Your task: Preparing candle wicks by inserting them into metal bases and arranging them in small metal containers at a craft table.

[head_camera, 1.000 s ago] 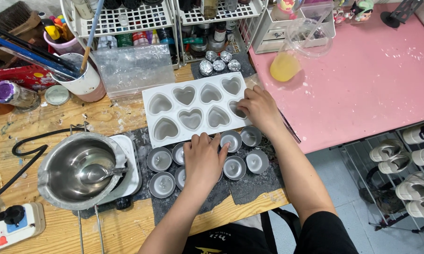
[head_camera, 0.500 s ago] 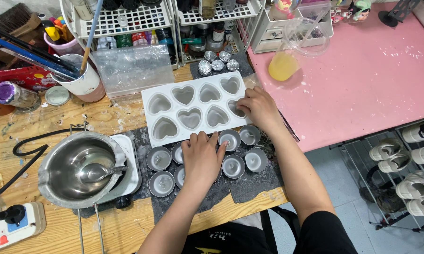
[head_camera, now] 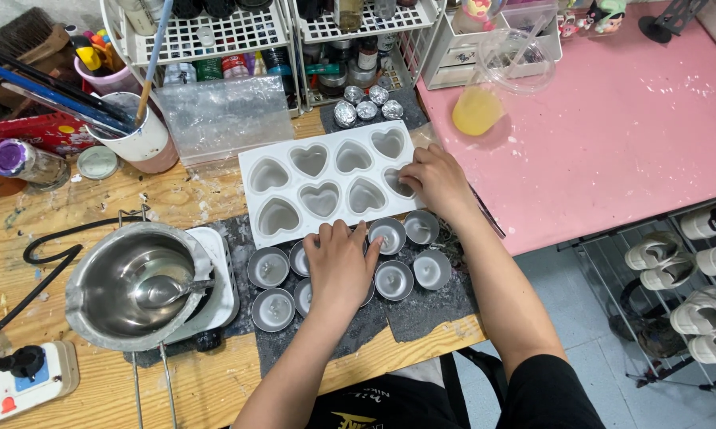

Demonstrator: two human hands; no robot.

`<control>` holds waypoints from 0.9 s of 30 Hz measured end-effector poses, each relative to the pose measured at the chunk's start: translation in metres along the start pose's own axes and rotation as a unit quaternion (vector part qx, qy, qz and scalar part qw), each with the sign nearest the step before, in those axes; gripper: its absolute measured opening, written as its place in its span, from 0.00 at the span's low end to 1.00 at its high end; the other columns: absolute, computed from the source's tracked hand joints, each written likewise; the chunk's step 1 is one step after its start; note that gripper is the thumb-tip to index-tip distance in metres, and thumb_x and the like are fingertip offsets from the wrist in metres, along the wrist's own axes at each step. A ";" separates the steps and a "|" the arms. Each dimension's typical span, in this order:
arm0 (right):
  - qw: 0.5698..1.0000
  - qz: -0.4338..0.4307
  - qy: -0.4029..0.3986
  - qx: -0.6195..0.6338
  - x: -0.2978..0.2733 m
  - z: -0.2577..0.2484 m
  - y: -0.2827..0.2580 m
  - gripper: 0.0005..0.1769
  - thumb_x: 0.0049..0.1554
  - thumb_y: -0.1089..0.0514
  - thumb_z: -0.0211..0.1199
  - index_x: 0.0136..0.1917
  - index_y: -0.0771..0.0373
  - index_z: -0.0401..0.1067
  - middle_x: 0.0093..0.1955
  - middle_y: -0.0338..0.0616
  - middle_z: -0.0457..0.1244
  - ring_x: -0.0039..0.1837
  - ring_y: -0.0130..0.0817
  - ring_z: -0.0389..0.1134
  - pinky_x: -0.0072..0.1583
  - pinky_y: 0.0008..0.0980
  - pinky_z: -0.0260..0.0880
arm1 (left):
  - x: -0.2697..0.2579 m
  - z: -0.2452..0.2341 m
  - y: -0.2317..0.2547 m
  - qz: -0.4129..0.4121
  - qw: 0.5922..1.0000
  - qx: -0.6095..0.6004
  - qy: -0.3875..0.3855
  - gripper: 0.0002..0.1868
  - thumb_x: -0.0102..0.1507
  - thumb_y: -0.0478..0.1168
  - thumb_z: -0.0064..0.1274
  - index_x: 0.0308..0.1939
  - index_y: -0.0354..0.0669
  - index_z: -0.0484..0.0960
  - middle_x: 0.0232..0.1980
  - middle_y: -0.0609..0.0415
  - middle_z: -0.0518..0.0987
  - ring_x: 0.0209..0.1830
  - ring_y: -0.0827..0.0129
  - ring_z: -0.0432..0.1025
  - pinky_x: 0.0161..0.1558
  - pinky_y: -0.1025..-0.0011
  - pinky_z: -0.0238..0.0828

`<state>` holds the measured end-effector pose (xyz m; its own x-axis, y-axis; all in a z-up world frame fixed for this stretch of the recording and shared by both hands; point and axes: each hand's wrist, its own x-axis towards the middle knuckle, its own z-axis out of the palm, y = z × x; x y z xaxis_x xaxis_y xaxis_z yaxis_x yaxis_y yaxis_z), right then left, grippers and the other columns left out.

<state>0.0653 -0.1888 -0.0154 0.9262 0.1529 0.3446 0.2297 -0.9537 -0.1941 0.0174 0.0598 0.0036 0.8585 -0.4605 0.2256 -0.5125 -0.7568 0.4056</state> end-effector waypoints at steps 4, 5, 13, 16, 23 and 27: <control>1.000 0.003 0.004 -0.005 -0.001 -0.008 0.001 0.08 0.48 0.55 0.74 0.43 0.57 0.82 0.41 0.41 0.64 0.49 0.43 0.64 0.52 0.42 0.67 | 0.000 0.002 -0.001 0.001 1.000 0.006 -0.006 0.24 0.66 0.54 0.51 0.56 0.40 0.84 0.42 0.49 0.75 0.49 0.57 0.66 0.55 0.54 0.55; 0.998 0.038 0.031 0.051 -0.002 -0.017 0.000 0.11 0.51 0.54 0.74 0.48 0.58 0.82 0.44 0.42 0.64 0.46 0.39 0.65 0.49 0.39 0.68 | -0.001 0.003 -0.002 0.007 1.000 0.005 0.004 0.24 0.65 0.53 0.52 0.56 0.40 0.84 0.42 0.49 0.75 0.49 0.57 0.66 0.55 0.53 0.55; 0.960 0.139 0.184 0.160 -0.051 -0.112 -0.017 0.07 0.58 0.60 0.72 0.52 0.59 0.82 0.41 0.39 0.63 0.42 0.29 0.61 0.43 0.29 0.61 | -0.003 0.003 0.007 0.050 0.997 -0.046 0.024 0.20 0.64 0.49 0.56 0.55 0.41 0.85 0.43 0.52 0.75 0.49 0.60 0.66 0.56 0.53 0.55; 0.961 0.160 0.178 0.142 -0.080 -0.113 -0.018 0.07 0.58 0.60 0.72 0.51 0.60 0.82 0.38 0.40 0.61 0.41 0.28 0.61 0.43 0.30 0.60 | -0.004 0.003 0.013 0.067 0.996 -0.059 0.025 0.19 0.64 0.48 0.57 0.54 0.41 0.85 0.43 0.52 0.74 0.48 0.60 0.66 0.56 0.54 0.56; 0.981 0.149 0.079 0.100 -0.111 -0.063 -0.016 0.11 0.55 0.56 0.71 0.50 0.60 0.81 0.43 0.43 0.65 0.53 0.41 0.63 0.57 0.39 0.65 | -0.004 0.009 0.016 0.094 0.993 -0.068 0.034 0.20 0.64 0.45 0.56 0.56 0.40 0.82 0.48 0.50 0.73 0.53 0.58 0.66 0.59 0.52 0.55; 0.984 0.103 0.084 0.120 -0.107 -0.039 -0.019 0.17 0.54 0.56 0.70 0.55 0.64 0.79 0.52 0.49 0.68 0.57 0.48 0.64 0.60 0.43 0.64 | 0.001 0.021 0.007 0.100 0.991 -0.060 0.061 0.21 0.63 0.39 0.54 0.60 0.38 0.79 0.58 0.48 0.74 0.63 0.54 0.65 0.66 0.51 0.54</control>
<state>-0.0502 -0.1972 -0.0133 0.9025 -0.1014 0.4185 0.1248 -0.8685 -0.4798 0.0139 0.0443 -0.0117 0.7388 -0.5316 0.4141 -0.6738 -0.5922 0.4420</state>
